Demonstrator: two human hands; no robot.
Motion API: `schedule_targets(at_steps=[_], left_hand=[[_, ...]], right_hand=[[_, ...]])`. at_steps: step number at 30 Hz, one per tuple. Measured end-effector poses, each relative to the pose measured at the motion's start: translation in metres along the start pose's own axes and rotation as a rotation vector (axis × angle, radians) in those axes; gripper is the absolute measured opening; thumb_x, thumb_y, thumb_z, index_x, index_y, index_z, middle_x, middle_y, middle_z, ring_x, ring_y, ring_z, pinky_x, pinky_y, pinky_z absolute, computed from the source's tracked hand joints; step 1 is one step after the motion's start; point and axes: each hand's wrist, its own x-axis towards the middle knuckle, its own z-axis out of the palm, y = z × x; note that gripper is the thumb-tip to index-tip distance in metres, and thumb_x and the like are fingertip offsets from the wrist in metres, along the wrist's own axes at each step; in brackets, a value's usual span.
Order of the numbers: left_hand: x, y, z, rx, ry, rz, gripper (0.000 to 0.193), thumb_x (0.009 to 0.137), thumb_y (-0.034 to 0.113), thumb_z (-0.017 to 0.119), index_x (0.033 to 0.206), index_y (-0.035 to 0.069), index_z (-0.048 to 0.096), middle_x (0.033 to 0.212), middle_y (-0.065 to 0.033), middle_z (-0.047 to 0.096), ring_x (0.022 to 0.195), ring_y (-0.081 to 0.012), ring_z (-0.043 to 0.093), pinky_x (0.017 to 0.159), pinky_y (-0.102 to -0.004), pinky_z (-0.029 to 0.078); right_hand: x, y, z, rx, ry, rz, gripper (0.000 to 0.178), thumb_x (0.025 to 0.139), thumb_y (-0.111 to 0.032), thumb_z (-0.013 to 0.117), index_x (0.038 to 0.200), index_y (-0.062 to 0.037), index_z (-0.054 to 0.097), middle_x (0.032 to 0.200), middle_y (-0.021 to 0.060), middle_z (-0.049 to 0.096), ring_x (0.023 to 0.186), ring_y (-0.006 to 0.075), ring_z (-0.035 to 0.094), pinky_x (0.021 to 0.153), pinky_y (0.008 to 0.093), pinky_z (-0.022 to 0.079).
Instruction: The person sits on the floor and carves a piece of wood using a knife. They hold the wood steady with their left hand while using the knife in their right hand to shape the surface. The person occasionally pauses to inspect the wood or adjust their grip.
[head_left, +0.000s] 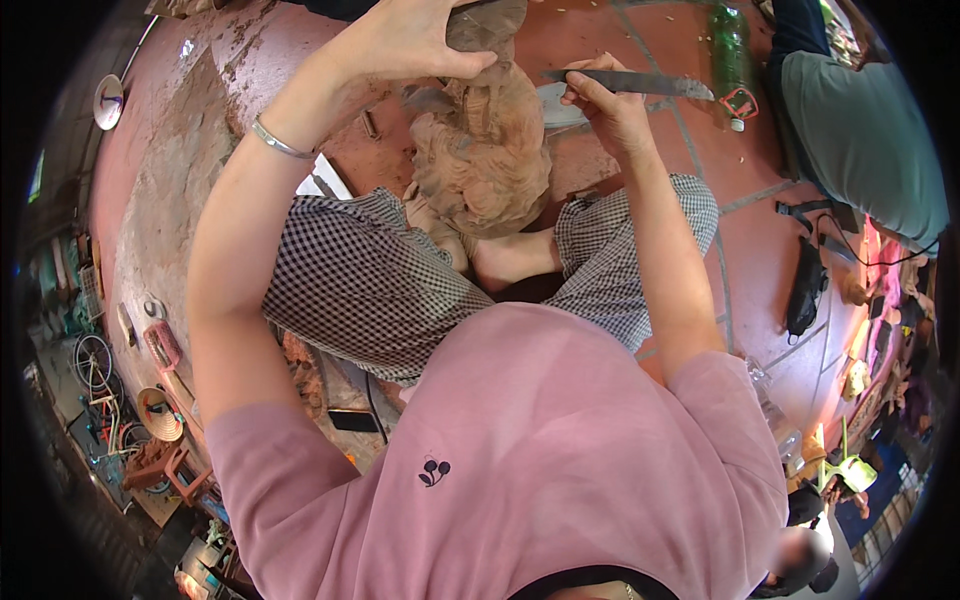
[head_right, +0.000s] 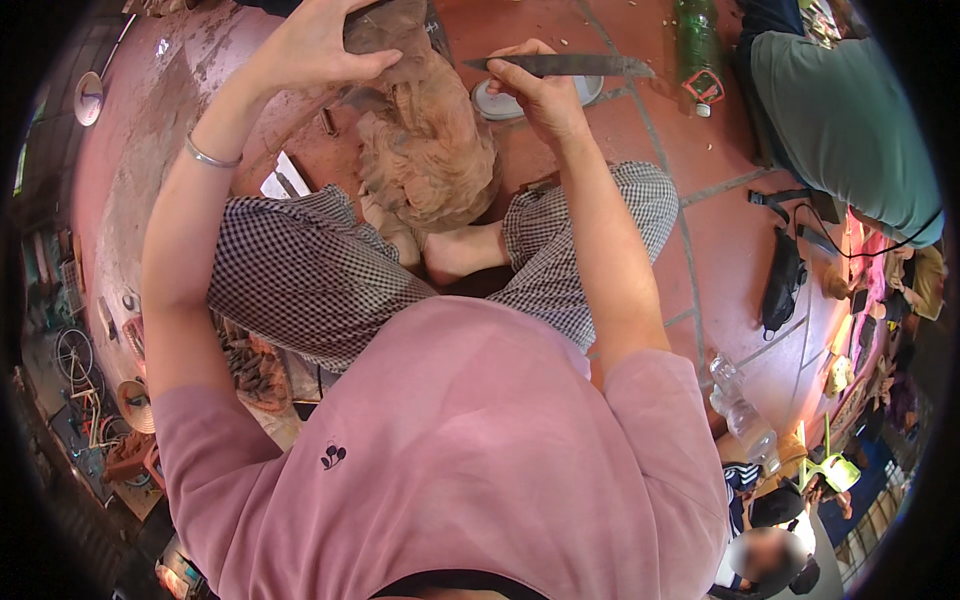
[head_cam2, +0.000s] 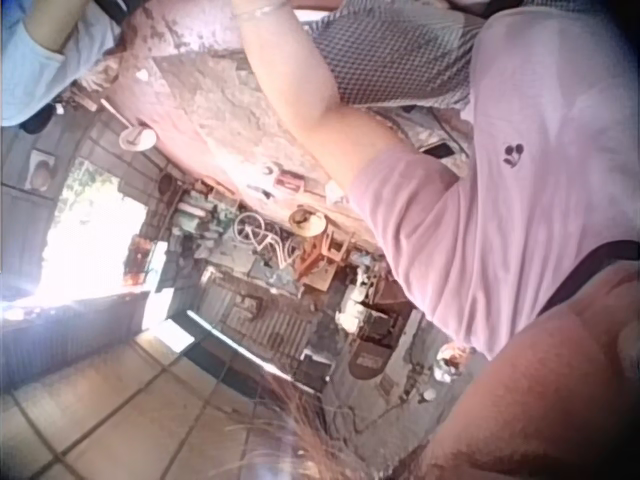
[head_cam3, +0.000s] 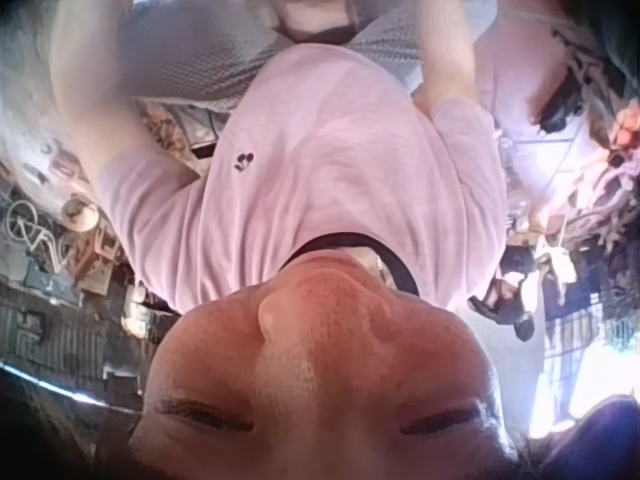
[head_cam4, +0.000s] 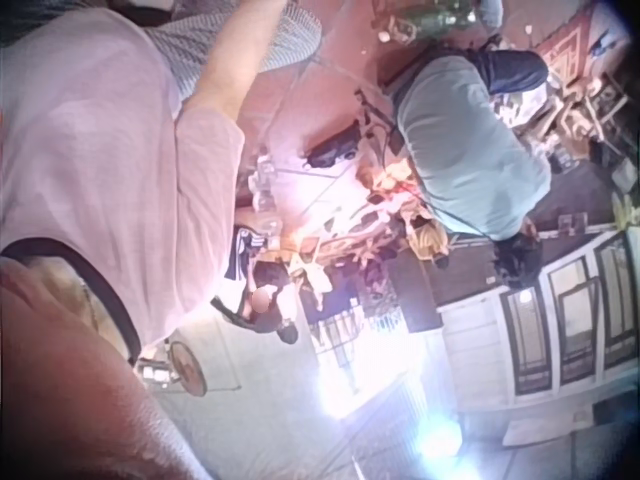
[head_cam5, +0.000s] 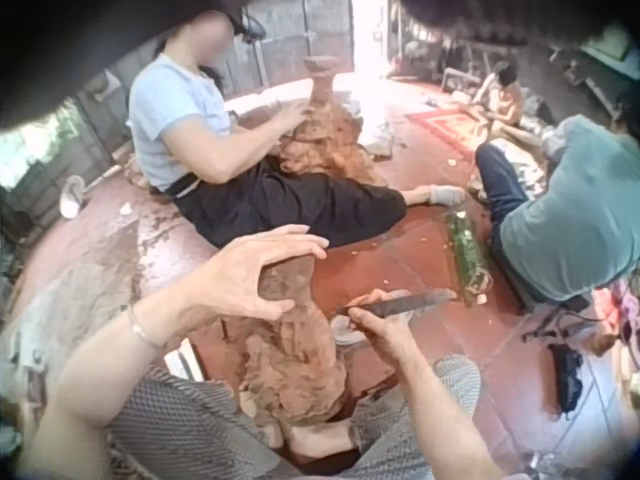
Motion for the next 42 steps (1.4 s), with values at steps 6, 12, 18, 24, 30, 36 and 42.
schedule_targets(at_steps=[6,12,18,24,30,36,42], left_hand=[[0.004,0.009,-0.008,-0.037,-0.138,-0.030,0.074,0.070,0.025,0.078,0.136,0.005,0.051,0.145,-0.0173,0.050,0.143,-0.0421,0.037,0.115,-0.0500,0.036],[0.007,0.051,0.015,0.376,0.026,-0.214,0.064,0.081,0.029,0.072,0.135,0.002,0.050,0.142,-0.0217,0.050,0.136,-0.0428,0.043,0.109,-0.0498,0.038],[0.013,0.047,0.036,0.412,0.205,-0.227,0.058,0.080,0.027,0.073,0.127,-0.001,0.057,0.129,-0.0176,0.058,0.118,-0.0335,0.057,0.096,-0.0434,0.046],[0.007,0.026,0.022,0.306,0.226,0.056,0.052,0.072,0.021,0.075,0.119,0.002,0.064,0.120,-0.0132,0.064,0.107,-0.0299,0.064,0.089,-0.0398,0.050],[-0.007,0.016,0.006,0.210,0.153,0.120,0.055,0.068,0.019,0.076,0.120,0.005,0.065,0.120,-0.0117,0.066,0.108,-0.0296,0.064,0.089,-0.0388,0.050],[-0.007,0.011,0.011,0.192,0.185,0.125,0.053,0.068,0.020,0.076,0.118,0.006,0.065,0.120,-0.0113,0.066,0.109,-0.0293,0.064,0.090,-0.0393,0.050],[-0.008,0.010,0.016,0.227,0.254,0.162,0.052,0.068,0.019,0.075,0.116,0.006,0.066,0.119,-0.0116,0.067,0.108,-0.0294,0.065,0.090,-0.0397,0.050]], right_hand=[[-0.029,0.011,0.013,0.231,0.034,0.065,0.022,0.093,-0.006,0.068,0.112,0.0056,0.064,0.100,0.0149,0.071,0.088,0.0213,0.070,0.082,0.0327,0.059],[-0.036,0.024,0.010,0.238,0.056,-0.021,0.013,0.093,-0.004,0.068,0.104,0.0005,0.064,0.114,0.0182,0.070,0.097,0.0225,0.070,0.090,0.0352,0.059],[-0.039,0.024,0.010,0.192,0.010,-0.066,0.011,0.090,-0.003,0.071,0.097,-0.0008,0.063,0.122,0.0203,0.066,0.106,0.0250,0.067,0.094,0.0372,0.055],[-0.037,0.015,0.015,-0.043,-0.154,-0.026,0.011,0.087,-0.003,0.072,0.096,-0.0001,0.068,0.134,0.0201,0.058,0.122,0.0289,0.057,0.102,0.0438,0.050],[-0.040,0.011,0.047,-0.396,-0.235,-0.125,0.015,0.076,-0.007,0.084,0.086,-0.0016,0.073,0.131,0.0095,0.058,0.123,0.0248,0.055,0.102,0.0393,0.048],[-0.026,0.009,0.048,-0.600,-0.244,-0.236,0.023,0.069,-0.010,0.089,0.084,-0.0020,0.073,0.119,0.0050,0.059,0.113,0.0203,0.057,0.094,0.0348,0.048],[-0.007,0.010,0.038,-0.319,-0.213,0.063,0.022,0.068,-0.006,0.089,0.084,-0.0014,0.075,0.108,0.0024,0.063,0.097,0.0163,0.060,0.083,0.0306,0.049]])
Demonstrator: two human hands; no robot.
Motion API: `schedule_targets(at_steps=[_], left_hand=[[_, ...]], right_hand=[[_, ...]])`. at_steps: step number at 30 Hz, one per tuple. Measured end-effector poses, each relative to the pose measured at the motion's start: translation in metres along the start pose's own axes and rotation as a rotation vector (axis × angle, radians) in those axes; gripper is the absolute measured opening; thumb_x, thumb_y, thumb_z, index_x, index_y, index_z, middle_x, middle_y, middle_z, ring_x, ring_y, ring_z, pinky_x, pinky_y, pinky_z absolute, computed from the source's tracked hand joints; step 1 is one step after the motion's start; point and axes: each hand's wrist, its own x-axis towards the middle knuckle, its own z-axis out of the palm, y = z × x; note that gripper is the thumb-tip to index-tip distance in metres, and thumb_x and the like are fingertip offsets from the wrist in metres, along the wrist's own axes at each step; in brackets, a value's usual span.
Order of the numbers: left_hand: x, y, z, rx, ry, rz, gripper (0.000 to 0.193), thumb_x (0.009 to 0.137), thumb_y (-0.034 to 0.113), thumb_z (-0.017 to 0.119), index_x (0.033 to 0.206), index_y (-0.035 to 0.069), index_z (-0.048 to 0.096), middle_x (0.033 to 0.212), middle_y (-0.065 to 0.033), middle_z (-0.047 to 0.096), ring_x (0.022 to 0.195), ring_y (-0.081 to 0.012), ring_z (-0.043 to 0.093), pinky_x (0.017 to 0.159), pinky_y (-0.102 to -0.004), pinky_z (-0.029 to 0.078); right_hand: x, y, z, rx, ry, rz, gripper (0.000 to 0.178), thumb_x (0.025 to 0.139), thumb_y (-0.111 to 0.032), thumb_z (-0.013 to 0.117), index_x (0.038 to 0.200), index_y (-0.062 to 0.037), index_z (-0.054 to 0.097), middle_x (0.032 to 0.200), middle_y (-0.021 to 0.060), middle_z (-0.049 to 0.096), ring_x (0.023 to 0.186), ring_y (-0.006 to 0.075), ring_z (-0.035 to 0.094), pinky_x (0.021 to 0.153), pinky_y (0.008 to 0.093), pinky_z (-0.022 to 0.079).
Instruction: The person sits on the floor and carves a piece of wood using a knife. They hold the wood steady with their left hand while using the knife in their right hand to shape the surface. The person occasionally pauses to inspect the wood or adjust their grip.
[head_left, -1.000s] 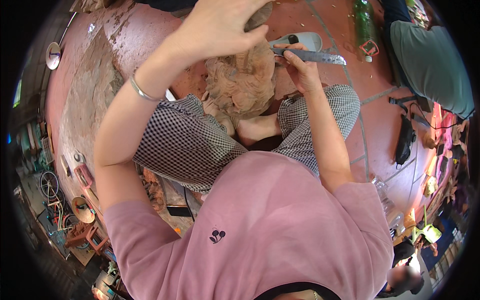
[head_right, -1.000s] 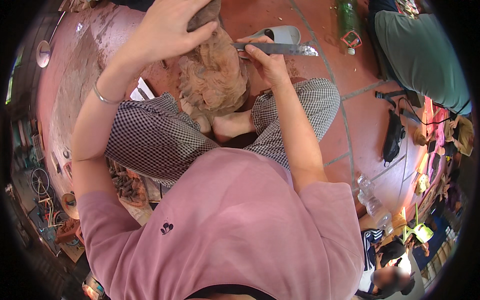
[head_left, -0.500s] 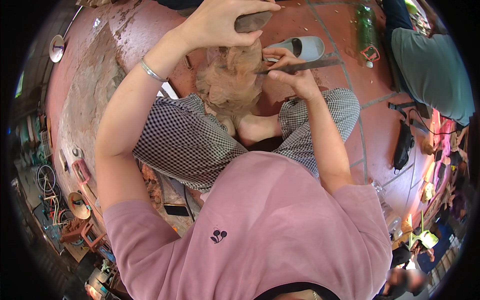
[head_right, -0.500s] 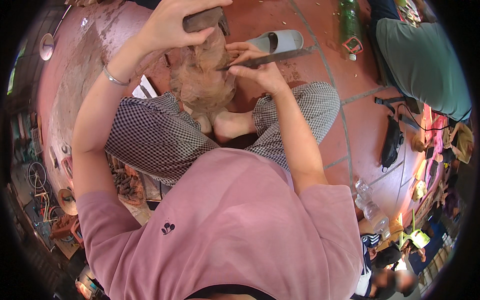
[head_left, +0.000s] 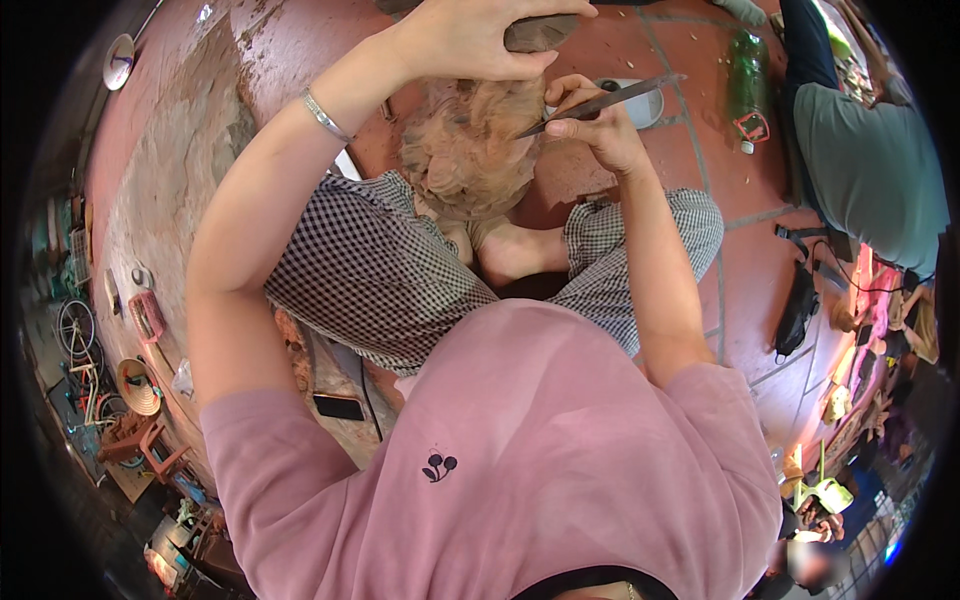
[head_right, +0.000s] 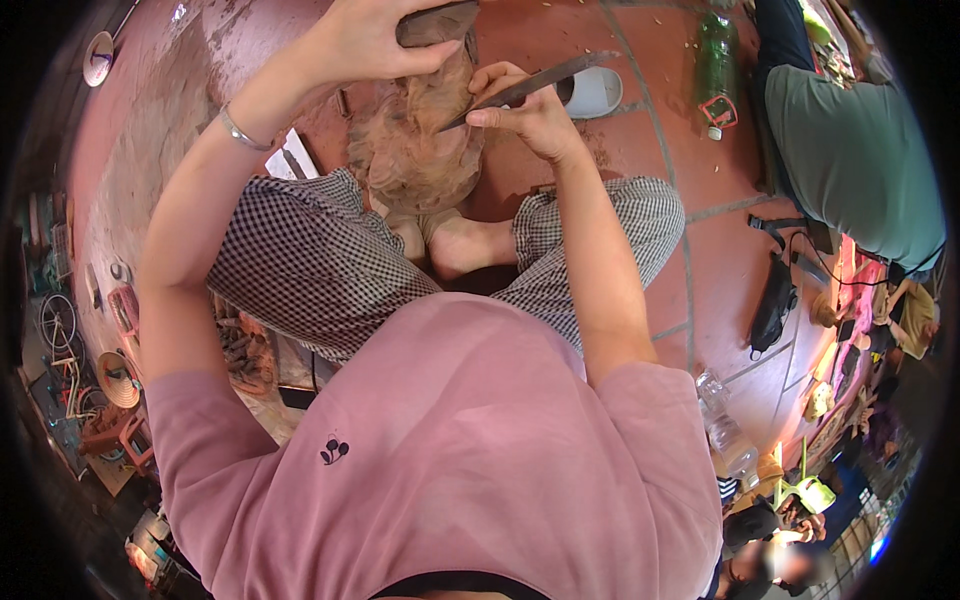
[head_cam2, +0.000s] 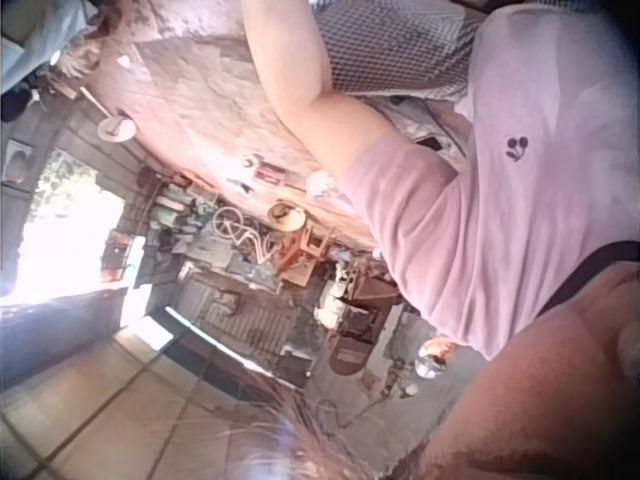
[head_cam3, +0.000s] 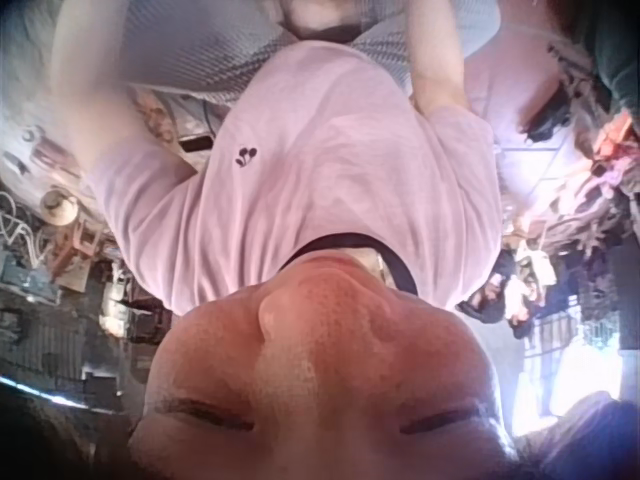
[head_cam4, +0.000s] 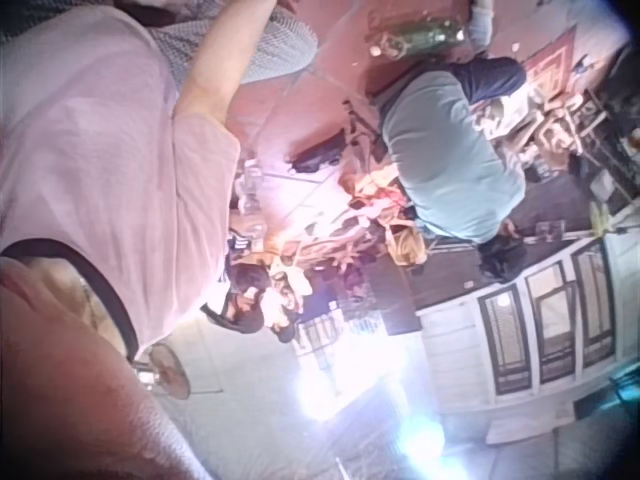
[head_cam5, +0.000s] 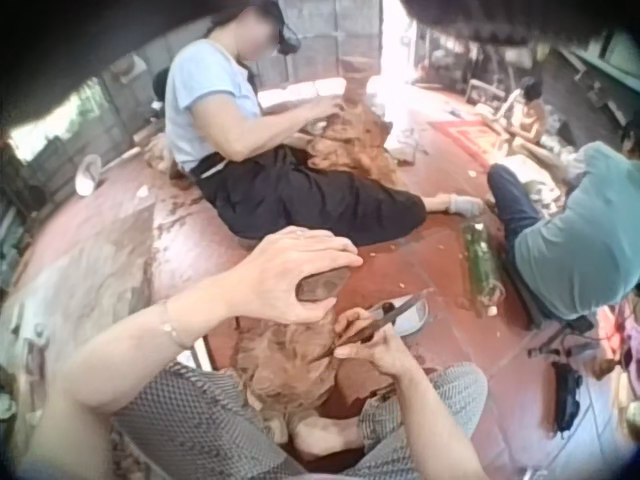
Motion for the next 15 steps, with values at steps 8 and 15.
schedule_targets(at_steps=[8,15], left_hand=[[0.000,-0.002,0.002,-0.047,0.010,-0.017,0.049,0.067,0.019,0.074,0.114,0.005,0.066,0.114,-0.0117,0.068,0.104,-0.0295,0.066,0.087,-0.0387,0.052],[0.001,0.002,0.001,-0.010,0.031,-0.017,0.048,0.068,0.021,0.074,0.112,0.005,0.067,0.114,-0.0114,0.068,0.102,-0.0303,0.067,0.084,-0.0392,0.053]], right_hand=[[-0.007,0.016,-0.002,0.358,0.098,-0.041,0.013,0.081,-0.001,0.078,0.083,0.0005,0.065,0.138,0.0197,0.056,0.110,0.0221,0.062,0.092,0.0367,0.052],[-0.019,-0.008,0.032,-0.448,0.109,-0.322,0.026,0.076,-0.009,0.084,0.096,0.0017,0.073,0.143,0.0157,0.054,0.127,0.0255,0.055,0.102,0.0399,0.048]])
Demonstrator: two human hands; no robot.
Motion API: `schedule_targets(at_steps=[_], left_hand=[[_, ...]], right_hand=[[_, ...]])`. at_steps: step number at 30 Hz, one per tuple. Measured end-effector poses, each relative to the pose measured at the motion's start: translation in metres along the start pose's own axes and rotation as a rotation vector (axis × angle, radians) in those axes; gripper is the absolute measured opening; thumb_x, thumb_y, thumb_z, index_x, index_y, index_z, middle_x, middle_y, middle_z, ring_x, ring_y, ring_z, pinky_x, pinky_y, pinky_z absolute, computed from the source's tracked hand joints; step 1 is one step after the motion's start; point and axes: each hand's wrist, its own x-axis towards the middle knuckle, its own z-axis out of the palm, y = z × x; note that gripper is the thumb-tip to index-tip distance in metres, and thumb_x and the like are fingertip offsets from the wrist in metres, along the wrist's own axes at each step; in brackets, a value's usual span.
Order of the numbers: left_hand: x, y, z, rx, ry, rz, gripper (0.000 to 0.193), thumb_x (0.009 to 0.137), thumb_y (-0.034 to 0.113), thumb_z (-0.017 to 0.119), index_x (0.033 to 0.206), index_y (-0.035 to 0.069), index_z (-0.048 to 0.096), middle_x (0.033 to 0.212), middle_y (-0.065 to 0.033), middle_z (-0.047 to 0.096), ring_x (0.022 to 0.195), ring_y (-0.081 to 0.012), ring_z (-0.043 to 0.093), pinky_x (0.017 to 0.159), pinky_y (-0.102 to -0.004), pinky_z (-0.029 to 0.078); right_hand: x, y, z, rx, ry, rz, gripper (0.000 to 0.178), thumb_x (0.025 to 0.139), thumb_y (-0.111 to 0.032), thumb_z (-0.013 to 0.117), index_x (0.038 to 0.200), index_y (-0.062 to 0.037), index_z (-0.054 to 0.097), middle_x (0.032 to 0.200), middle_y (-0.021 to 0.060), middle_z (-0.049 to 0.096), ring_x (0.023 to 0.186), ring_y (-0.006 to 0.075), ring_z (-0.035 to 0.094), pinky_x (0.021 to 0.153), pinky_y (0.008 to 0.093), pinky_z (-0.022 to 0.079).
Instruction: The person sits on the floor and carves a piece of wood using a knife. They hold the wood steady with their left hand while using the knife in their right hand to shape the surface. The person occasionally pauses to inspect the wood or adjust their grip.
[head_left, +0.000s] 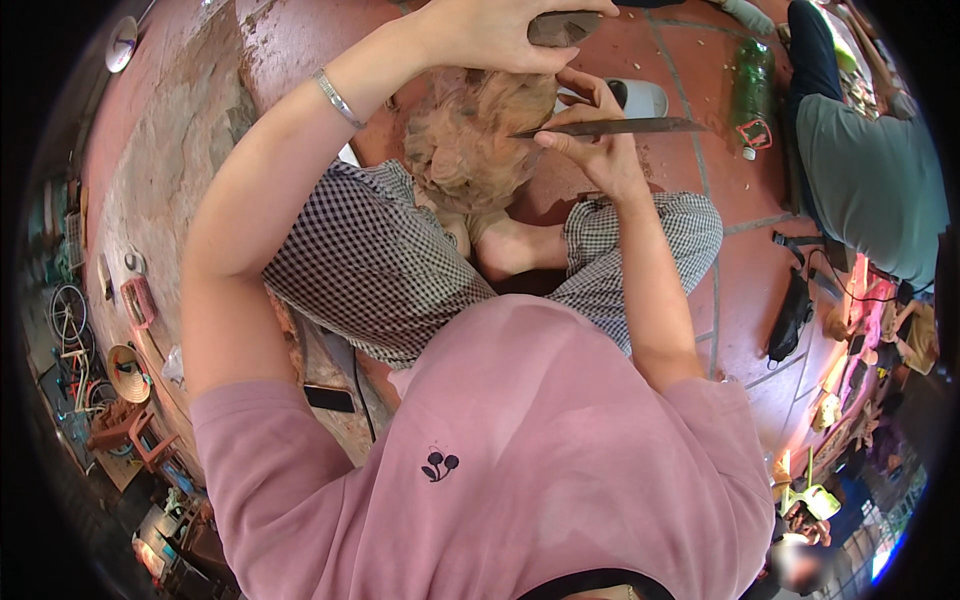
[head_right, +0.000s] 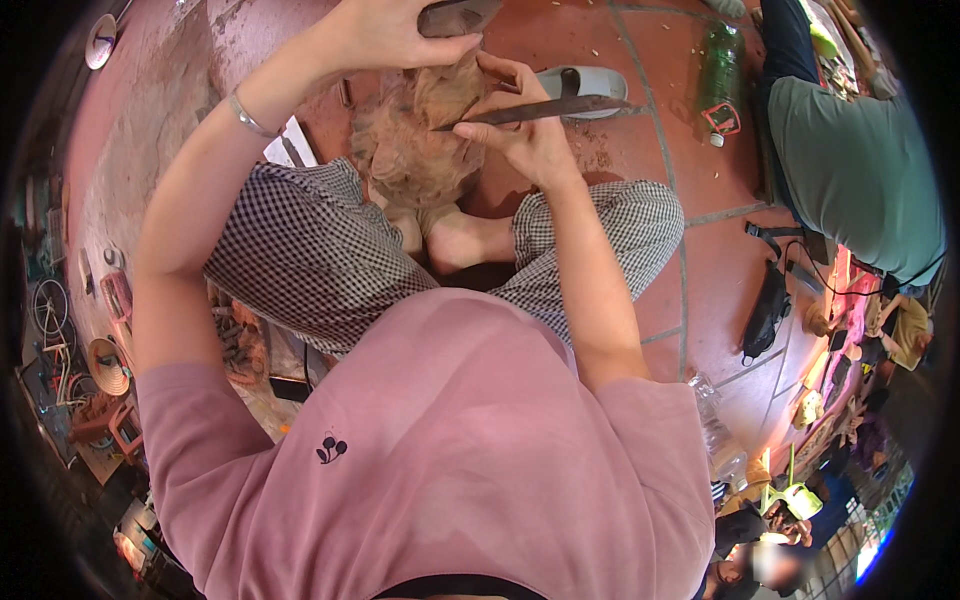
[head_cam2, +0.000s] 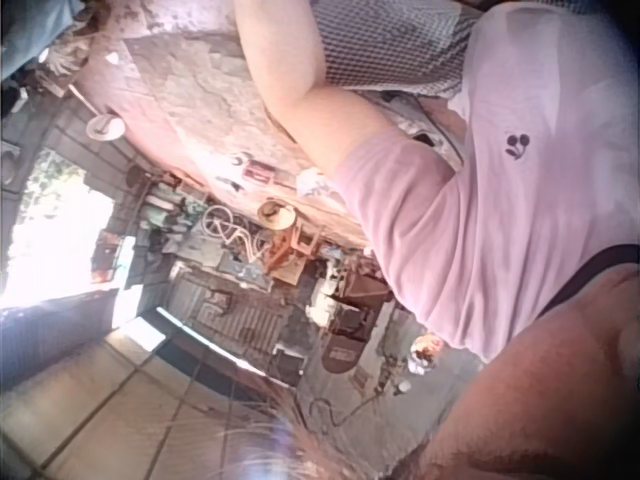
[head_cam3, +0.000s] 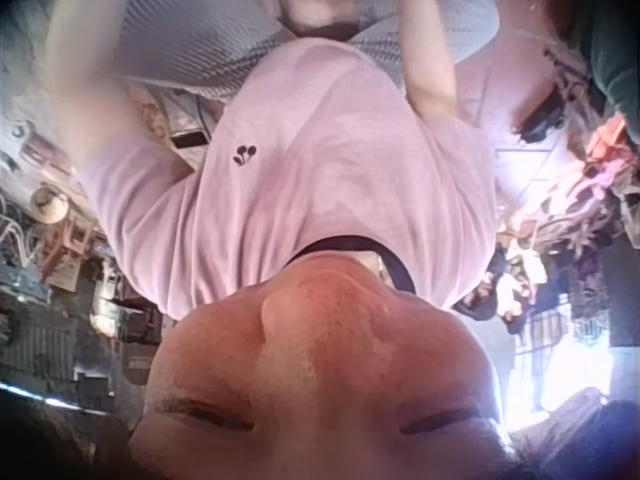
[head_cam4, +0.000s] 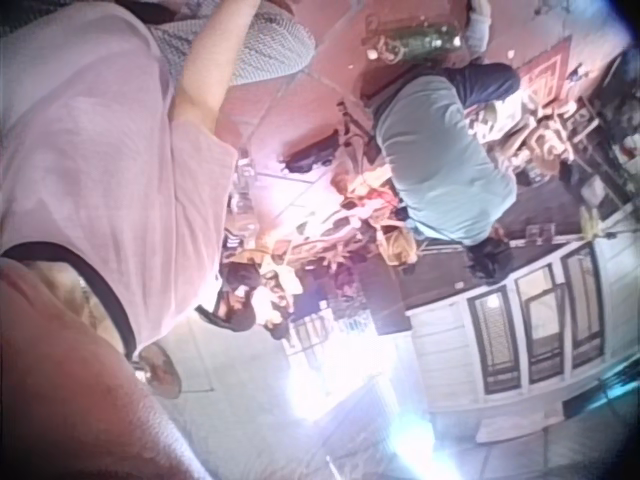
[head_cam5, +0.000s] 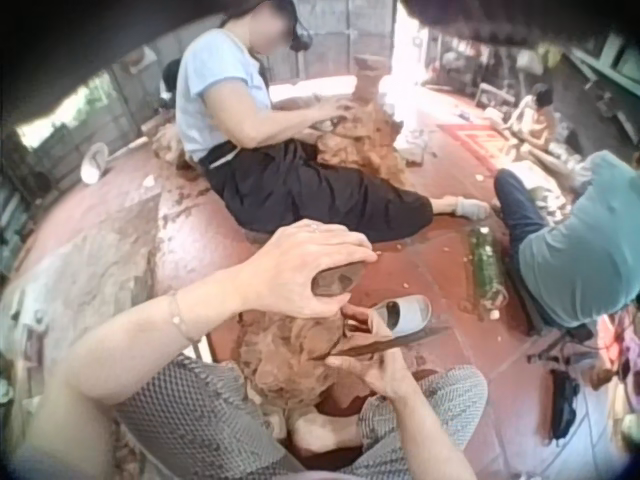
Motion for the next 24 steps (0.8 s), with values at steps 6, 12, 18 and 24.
schedule_targets(at_steps=[6,12,18,24], left_hand=[[0.003,0.002,0.005,-0.002,-0.002,0.005,0.046,0.068,0.021,0.074,0.111,0.006,0.067,0.112,-0.0102,0.068,0.102,-0.0288,0.066,0.083,-0.0384,0.052],[-0.001,0.003,0.005,-0.011,0.028,-0.002,0.045,0.067,0.021,0.074,0.109,0.006,0.067,0.110,-0.0095,0.068,0.100,-0.0286,0.066,0.082,-0.0388,0.052],[0.002,0.003,0.006,-0.016,0.051,0.012,0.043,0.066,0.019,0.075,0.106,0.005,0.068,0.107,-0.0101,0.068,0.097,-0.0294,0.066,0.081,-0.0391,0.052],[0.001,0.003,0.006,-0.019,0.065,0.030,0.043,0.066,0.016,0.075,0.106,0.004,0.067,0.104,-0.0109,0.068,0.094,-0.0301,0.067,0.080,-0.0396,0.052]], right_hand=[[0.010,-0.012,-0.012,0.258,0.150,0.261,0.016,0.087,-0.008,0.076,0.098,0.0032,0.071,0.123,0.0168,0.068,0.106,0.0208,0.066,0.091,0.0317,0.055],[-0.021,-0.024,0.019,-0.338,0.041,-0.112,0.023,0.076,-0.007,0.083,0.094,0.0038,0.074,0.140,0.0246,0.056,0.116,0.0291,0.066,0.094,0.0376,0.055],[0.001,-0.028,0.002,-0.159,0.110,0.112,0.016,0.080,-0.008,0.081,0.093,-0.0012,0.074,0.131,0.0252,0.062,0.111,0.0267,0.070,0.084,0.0327,0.058],[-0.014,-0.032,0.016,-0.319,0.070,-0.056,0.017,0.082,-0.005,0.080,0.094,0.0038,0.073,0.132,0.0244,0.062,0.096,0.0206,0.072,0.075,0.0286,0.057]])
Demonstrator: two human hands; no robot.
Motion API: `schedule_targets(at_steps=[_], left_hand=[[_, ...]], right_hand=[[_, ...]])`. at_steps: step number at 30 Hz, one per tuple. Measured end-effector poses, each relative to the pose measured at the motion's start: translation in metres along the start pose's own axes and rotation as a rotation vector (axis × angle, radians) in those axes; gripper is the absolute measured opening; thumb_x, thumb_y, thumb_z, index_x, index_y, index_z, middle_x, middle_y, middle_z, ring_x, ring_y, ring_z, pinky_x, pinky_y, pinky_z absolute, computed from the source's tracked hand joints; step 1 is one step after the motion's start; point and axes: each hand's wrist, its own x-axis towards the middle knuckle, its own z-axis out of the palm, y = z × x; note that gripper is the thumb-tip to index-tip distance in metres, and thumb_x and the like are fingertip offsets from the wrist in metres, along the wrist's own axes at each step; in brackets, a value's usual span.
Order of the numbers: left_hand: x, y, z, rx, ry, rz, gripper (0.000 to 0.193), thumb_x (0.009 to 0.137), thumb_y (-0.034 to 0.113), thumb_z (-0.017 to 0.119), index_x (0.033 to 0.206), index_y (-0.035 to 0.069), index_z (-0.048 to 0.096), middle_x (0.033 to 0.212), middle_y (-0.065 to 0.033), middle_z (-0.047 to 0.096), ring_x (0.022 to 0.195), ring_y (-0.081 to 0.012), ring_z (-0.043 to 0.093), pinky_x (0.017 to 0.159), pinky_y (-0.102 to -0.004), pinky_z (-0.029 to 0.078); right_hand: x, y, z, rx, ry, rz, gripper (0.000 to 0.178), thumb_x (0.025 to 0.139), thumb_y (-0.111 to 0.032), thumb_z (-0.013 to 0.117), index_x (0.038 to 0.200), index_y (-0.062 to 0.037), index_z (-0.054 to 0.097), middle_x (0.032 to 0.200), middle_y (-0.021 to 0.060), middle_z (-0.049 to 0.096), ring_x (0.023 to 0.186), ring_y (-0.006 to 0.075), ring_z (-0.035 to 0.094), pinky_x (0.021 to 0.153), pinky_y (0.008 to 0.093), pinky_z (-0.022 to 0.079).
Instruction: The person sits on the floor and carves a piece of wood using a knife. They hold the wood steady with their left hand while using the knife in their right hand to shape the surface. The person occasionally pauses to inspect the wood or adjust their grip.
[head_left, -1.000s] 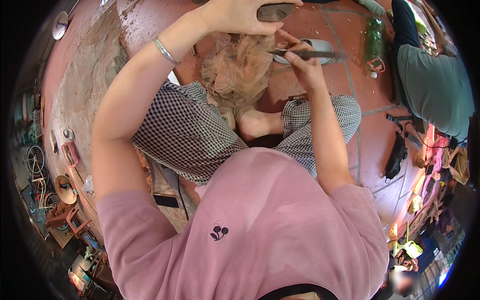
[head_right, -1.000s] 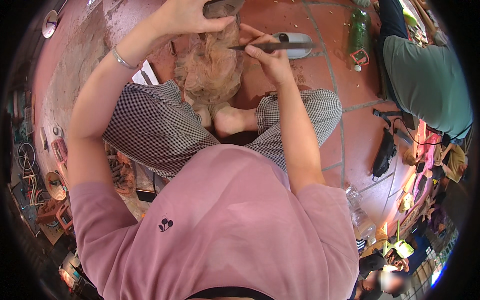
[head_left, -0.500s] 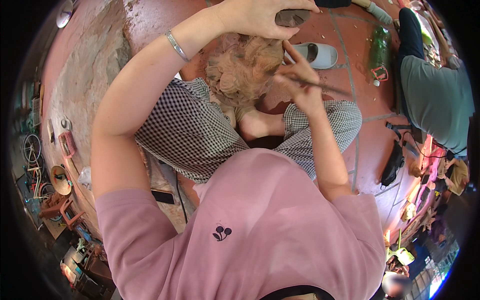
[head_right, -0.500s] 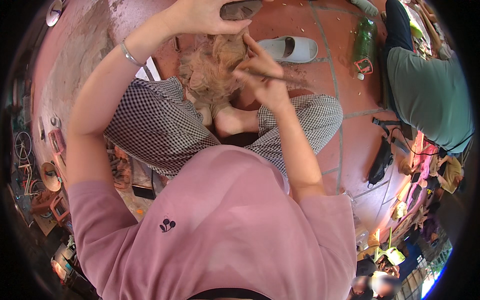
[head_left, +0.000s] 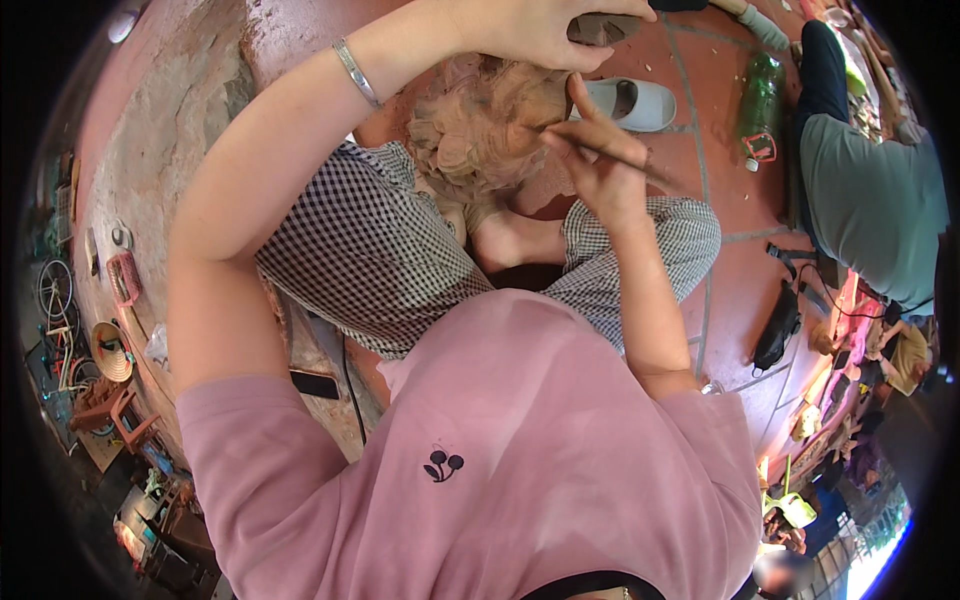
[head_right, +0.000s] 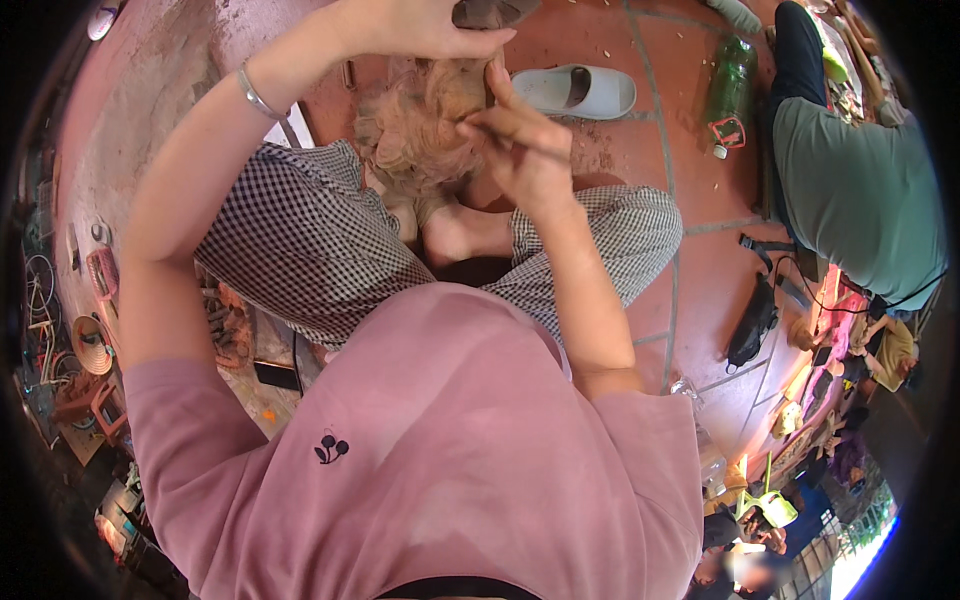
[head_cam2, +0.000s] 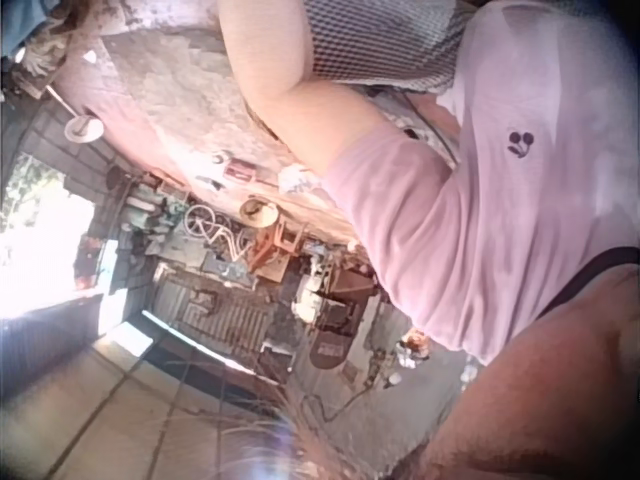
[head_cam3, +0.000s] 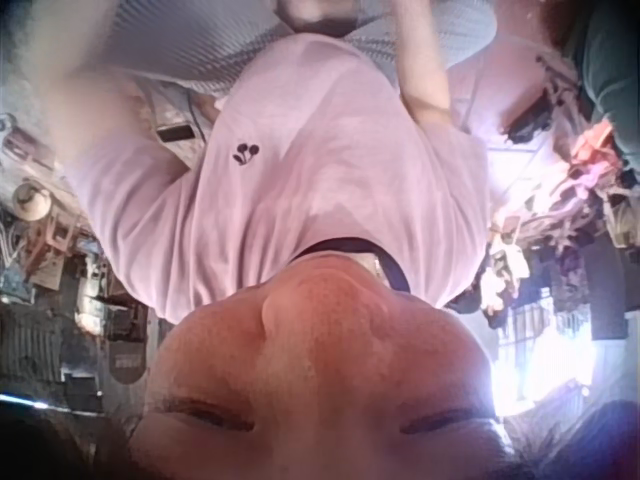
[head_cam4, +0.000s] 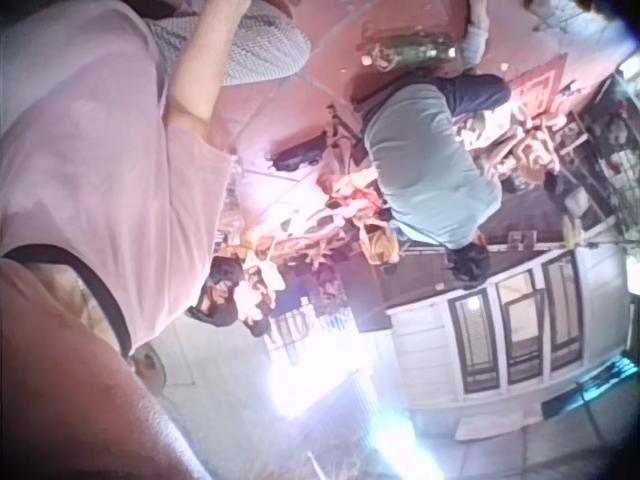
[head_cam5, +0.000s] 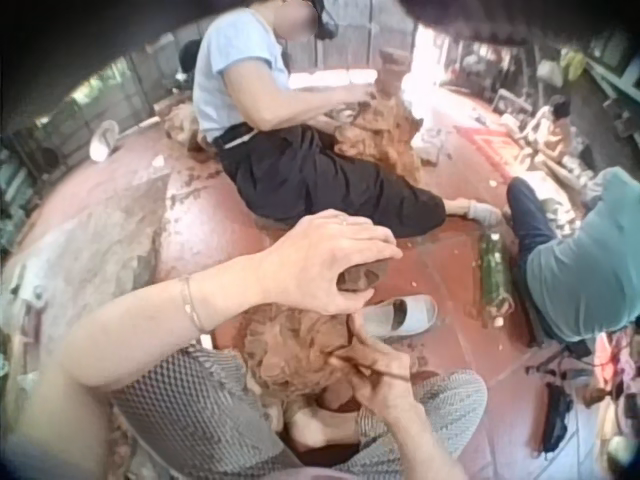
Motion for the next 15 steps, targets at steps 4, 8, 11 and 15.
schedule_targets(at_steps=[4,8,11,15], left_hand=[[-0.001,0.001,0.000,-0.016,-0.004,-0.011,0.043,0.067,0.017,0.074,0.106,0.004,0.067,0.104,-0.0108,0.068,0.095,-0.0301,0.067,0.080,-0.0399,0.052],[-0.001,0.000,-0.002,-0.034,-0.018,-0.029,0.043,0.067,0.017,0.074,0.107,0.004,0.067,0.104,-0.0107,0.068,0.095,-0.0299,0.067,0.080,-0.0399,0.053],[0.000,0.002,0.000,-0.013,-0.033,-0.034,0.043,0.067,0.018,0.074,0.107,0.004,0.068,0.104,-0.0108,0.068,0.095,-0.0297,0.067,0.079,-0.0397,0.053],[0.001,0.001,0.000,-0.010,-0.016,-0.012,0.042,0.066,0.018,0.075,0.106,0.003,0.068,0.104,-0.0109,0.068,0.094,-0.0297,0.067,0.079,-0.0398,0.053]], right_hand=[[0.013,-0.001,-0.005,0.257,0.036,0.257,0.015,0.081,-0.004,0.080,0.092,0.0041,0.073,0.123,0.0257,0.066,0.112,0.0293,0.069,0.086,0.0320,0.057],[-0.004,-0.007,0.005,-0.062,-0.007,-0.038,0.014,0.081,0.000,0.078,0.093,0.0030,0.073,0.126,0.0228,0.066,0.121,0.0279,0.064,0.097,0.0320,0.054],[0.004,0.011,-0.001,0.257,0.030,0.131,0.015,0.080,0.002,0.077,0.095,0.0008,0.075,0.127,0.0216,0.066,0.119,0.0281,0.065,0.097,0.0311,0.054],[0.005,0.015,-0.009,0.378,0.027,0.196,0.017,0.080,0.002,0.077,0.097,-0.0007,0.075,0.127,0.0173,0.067,0.103,0.0237,0.072,0.090,0.0289,0.056]])
